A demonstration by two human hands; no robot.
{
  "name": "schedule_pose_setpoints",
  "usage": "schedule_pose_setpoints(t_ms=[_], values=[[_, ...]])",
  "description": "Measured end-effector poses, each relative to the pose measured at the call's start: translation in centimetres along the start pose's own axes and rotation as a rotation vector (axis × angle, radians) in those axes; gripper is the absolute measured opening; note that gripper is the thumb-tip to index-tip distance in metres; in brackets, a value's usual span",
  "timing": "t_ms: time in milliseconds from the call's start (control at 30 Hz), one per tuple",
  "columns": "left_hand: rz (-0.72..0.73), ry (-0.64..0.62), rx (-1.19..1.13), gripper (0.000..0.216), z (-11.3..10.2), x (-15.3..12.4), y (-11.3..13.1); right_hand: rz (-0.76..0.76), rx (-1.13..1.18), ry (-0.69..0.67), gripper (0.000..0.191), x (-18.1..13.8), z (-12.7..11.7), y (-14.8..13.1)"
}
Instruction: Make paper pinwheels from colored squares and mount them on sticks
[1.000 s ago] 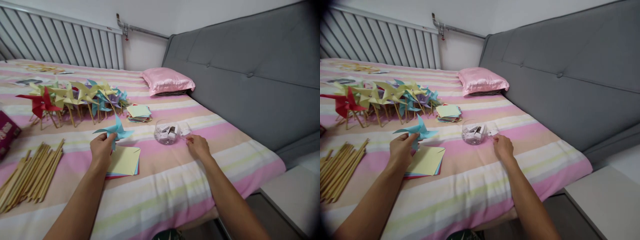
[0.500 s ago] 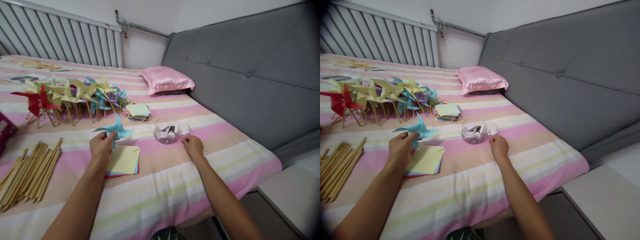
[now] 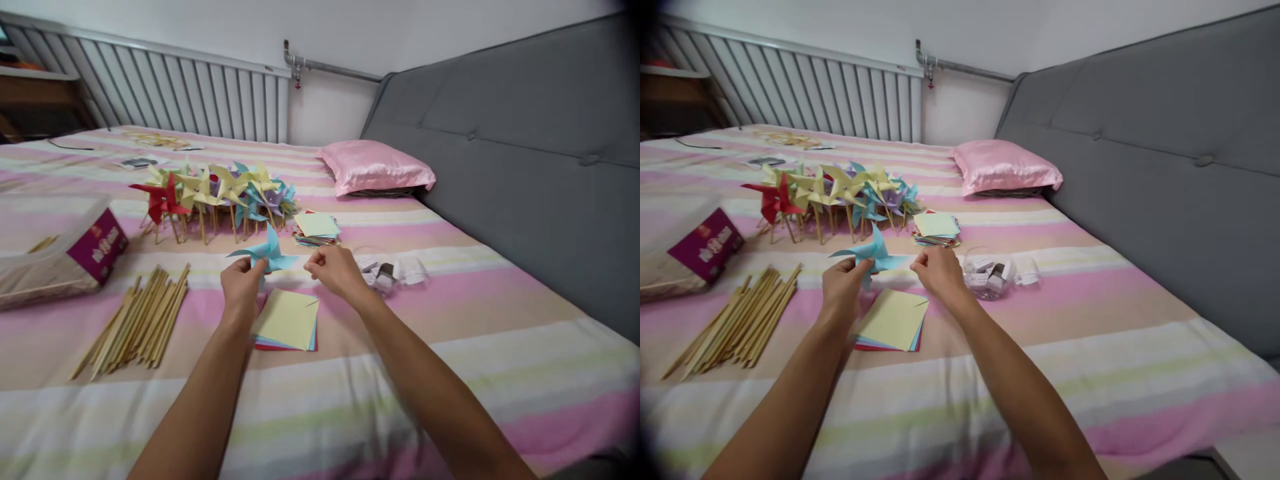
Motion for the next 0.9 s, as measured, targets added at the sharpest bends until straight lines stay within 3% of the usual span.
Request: schedule_pose_setpoints(t_ms=[133,233,367,567,900], values=[[0.073,0.109,-0.008,0.014,-1.3,1.5,0.4,0.065,-0.070,0.017,0.011,1.5,5.2,1.4],[0.059,0.108,0.013,0.015,-1.5,1.9,0.1,0.050,-0.047,-0.009,0.013,1.5,7.0,3.2],[0.024,0.081,0.055,0.016,-1.1,1.5,-0.2,-0.003,0.073,-0.093,0.028,2.0,6.7,4.8],[0.021,0.043,0.110,0.015,-0.8,0.7,-0.1,-0.055,0.131,-0.132,0.021,2.6,5.3,6.1],[0.025,0.011,0.145,0.018,-0.7,0.5,-0.4,-0.143,0.030,-0.137,0.027,1.9,6.2,5.7]])
Point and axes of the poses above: each hand's wrist, its own x-axis towards the middle knuckle, its own z-axis out of the palm, y = z × x, the point moved 2 cm from there along x, towards the middle knuckle, and after that the axes turned 12 degrees about y, right-handed, at the moved point
